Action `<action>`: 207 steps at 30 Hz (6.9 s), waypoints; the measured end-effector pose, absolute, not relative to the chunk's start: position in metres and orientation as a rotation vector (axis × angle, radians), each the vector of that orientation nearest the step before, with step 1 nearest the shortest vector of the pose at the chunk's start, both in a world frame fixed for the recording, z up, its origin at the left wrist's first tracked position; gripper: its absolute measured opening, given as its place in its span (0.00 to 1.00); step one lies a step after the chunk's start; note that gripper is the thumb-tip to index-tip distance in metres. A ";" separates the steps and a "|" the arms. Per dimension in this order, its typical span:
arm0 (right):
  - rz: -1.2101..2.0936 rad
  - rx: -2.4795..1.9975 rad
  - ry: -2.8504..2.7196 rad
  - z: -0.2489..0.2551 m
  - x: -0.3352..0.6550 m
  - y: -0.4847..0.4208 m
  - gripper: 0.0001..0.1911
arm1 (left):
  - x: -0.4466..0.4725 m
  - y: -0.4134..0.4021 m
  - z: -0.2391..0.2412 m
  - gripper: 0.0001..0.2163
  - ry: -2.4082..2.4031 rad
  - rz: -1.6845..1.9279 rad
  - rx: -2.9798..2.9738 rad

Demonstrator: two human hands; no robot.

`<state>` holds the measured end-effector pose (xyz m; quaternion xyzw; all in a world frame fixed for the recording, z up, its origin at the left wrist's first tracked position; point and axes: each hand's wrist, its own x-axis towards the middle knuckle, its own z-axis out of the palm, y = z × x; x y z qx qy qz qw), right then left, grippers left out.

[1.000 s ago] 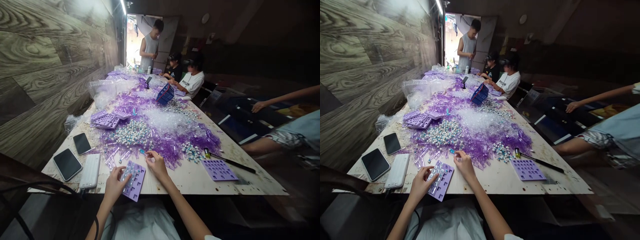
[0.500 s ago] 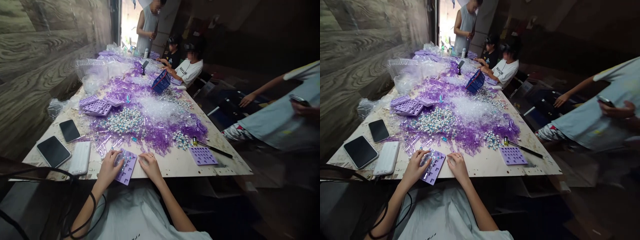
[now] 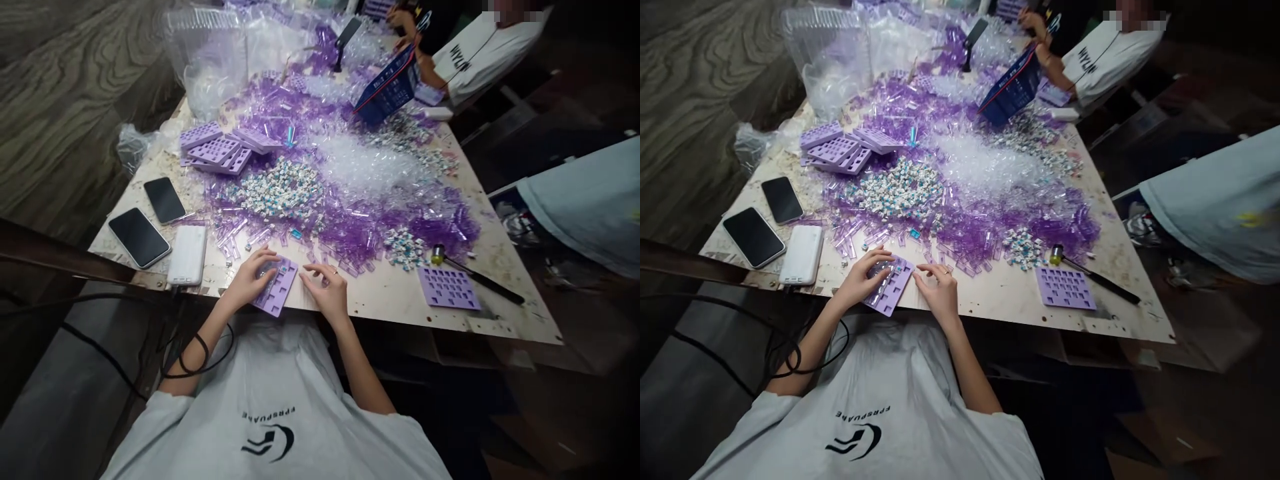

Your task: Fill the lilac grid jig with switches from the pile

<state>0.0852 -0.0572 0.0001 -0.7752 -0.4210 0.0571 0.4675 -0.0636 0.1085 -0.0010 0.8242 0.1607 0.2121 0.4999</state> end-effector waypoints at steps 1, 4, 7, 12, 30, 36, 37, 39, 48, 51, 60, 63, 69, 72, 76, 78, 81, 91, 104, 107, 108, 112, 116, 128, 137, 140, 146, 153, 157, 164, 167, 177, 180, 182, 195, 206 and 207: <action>0.156 -1.878 -1.044 0.003 0.082 -0.054 0.06 | -0.064 0.107 -0.002 0.11 0.396 0.522 1.986; 0.195 -1.826 -1.113 0.005 0.074 -0.043 0.06 | -0.064 0.106 -0.003 0.10 0.408 0.538 1.973; 0.186 -1.816 -1.168 0.001 0.072 -0.033 0.05 | -0.064 0.107 -0.006 0.09 0.408 0.546 1.973; 0.126 -1.839 -1.224 -0.003 0.072 -0.028 0.06 | -0.064 0.107 -0.007 0.10 0.400 0.554 1.974; 0.201 -1.893 -1.261 -0.003 0.073 -0.030 0.07 | -0.068 0.103 -0.007 0.13 0.340 0.547 2.277; 0.244 -1.908 -1.262 0.002 0.073 -0.028 0.07 | -0.068 0.100 -0.009 0.14 0.318 0.567 2.397; 0.268 -1.913 -1.259 0.003 0.074 -0.028 0.07 | -0.068 0.100 -0.010 0.14 0.316 0.577 2.411; 0.301 -1.914 -1.253 0.005 0.075 -0.028 0.07 | -0.068 0.099 -0.011 0.14 0.310 0.595 2.436; 0.292 -1.957 -1.248 0.005 0.071 -0.029 0.09 | -0.066 0.098 -0.006 0.14 0.228 0.525 2.522; 0.260 -1.945 -1.233 0.001 0.068 -0.030 0.09 | -0.065 0.098 -0.004 0.14 0.207 0.502 2.569; 0.224 -1.903 -1.108 -0.008 0.060 -0.030 0.09 | -0.066 0.101 -0.002 0.15 0.166 0.466 2.535; 0.234 -1.904 -1.114 -0.007 0.063 -0.030 0.08 | -0.066 0.100 -0.005 0.15 0.196 0.495 2.499; 0.297 -1.844 -1.101 -0.006 0.069 -0.031 0.08 | -0.066 0.099 -0.010 0.13 0.274 0.639 2.391; 0.357 -1.784 -0.992 -0.011 0.070 -0.033 0.11 | -0.066 0.099 -0.010 0.13 0.294 0.644 2.357; 0.411 -1.710 -0.825 -0.016 0.070 -0.036 0.14 | -0.066 0.099 -0.010 0.13 0.298 0.632 2.346; 0.382 -1.724 -0.874 -0.013 0.070 -0.036 0.13 | -0.066 0.099 -0.010 0.12 0.295 0.628 2.349; 0.294 -1.792 -1.033 -0.005 0.070 -0.032 0.09 | -0.067 0.098 -0.008 0.13 0.310 0.620 2.338; 0.056 -1.777 -0.932 0.009 0.101 -0.045 0.10 | -0.060 0.096 0.014 0.10 0.296 0.487 2.719; 0.164 -1.743 -0.746 -0.028 0.081 -0.070 0.10 | -0.029 0.094 0.043 0.08 0.311 0.067 3.067; 0.153 -1.732 -0.744 -0.027 0.081 -0.070 0.09 | -0.028 0.096 0.047 0.08 0.301 0.017 3.055; 0.152 -1.728 -0.748 -0.027 0.081 -0.070 0.09 | -0.028 0.096 0.047 0.07 0.299 0.006 3.052; 0.125 -1.723 -0.793 -0.026 0.082 -0.069 0.08 | -0.027 0.096 0.046 0.07 0.304 -0.006 3.072; 0.085 -1.741 -0.842 -0.024 0.081 -0.069 0.07 | -0.025 0.093 0.046 0.08 0.262 -0.018 3.158; 0.080 -1.751 -0.792 -0.026 0.080 -0.069 0.08 | -0.027 0.091 0.046 0.09 0.174 -0.032 3.217; 0.063 -1.767 -0.804 -0.023 0.078 -0.069 0.08 | -0.025 0.099 0.046 0.10 0.260 -0.078 3.065; 0.064 -1.789 -0.800 -0.023 0.078 -0.070 0.08 | -0.025 0.092 0.053 0.10 0.233 -0.072 3.146; 0.057 -1.785 -0.814 -0.022 0.077 -0.071 0.08 | -0.020 0.083 0.065 0.12 0.160 -0.090 3.233; 0.034 -1.739 -0.830 -0.021 0.077 -0.071 0.07 | -0.018 0.090 0.063 0.12 0.115 -0.133 3.224; 0.052 -1.759 -0.816 -0.021 0.077 -0.071 0.07 | -0.018 0.100 0.052 0.09 0.074 -0.045 3.173; 0.057 -1.755 -0.821 -0.020 0.077 -0.072 0.07 | -0.014 0.107 0.049 0.09 0.037 -0.050 3.147; 0.075 -1.778 -0.820 -0.020 0.077 -0.072 0.07 | -0.010 0.098 0.054 0.10 -0.029 -0.027 3.199; 0.063 -1.764 -0.836 -0.020 0.077 -0.072 0.07 | 0.000 0.089 0.066 0.11 -0.042 -0.081 3.183; 0.074 -1.780 -0.834 -0.020 0.077 -0.072 0.07 | 0.000 0.090 0.065 0.11 -0.079 -0.109 3.210; 0.068 -1.782 -0.839 -0.020 0.077 -0.072 0.07 | -0.001 0.091 0.064 0.12 -0.098 -0.116 3.247; 0.058 -1.767 -0.883 -0.023 0.077 -0.072 0.06 | -0.011 0.110 0.052 0.10 -0.022 -0.023 3.140; -0.026 -1.763 -0.950 -0.026 0.073 -0.074 0.06 | 0.000 0.102 0.054 0.09 -0.118 -0.054 3.276; -0.026 -1.765 -0.960 -0.026 0.073 -0.074 0.06 | -0.001 0.104 0.055 0.07 -0.096 -0.058 3.261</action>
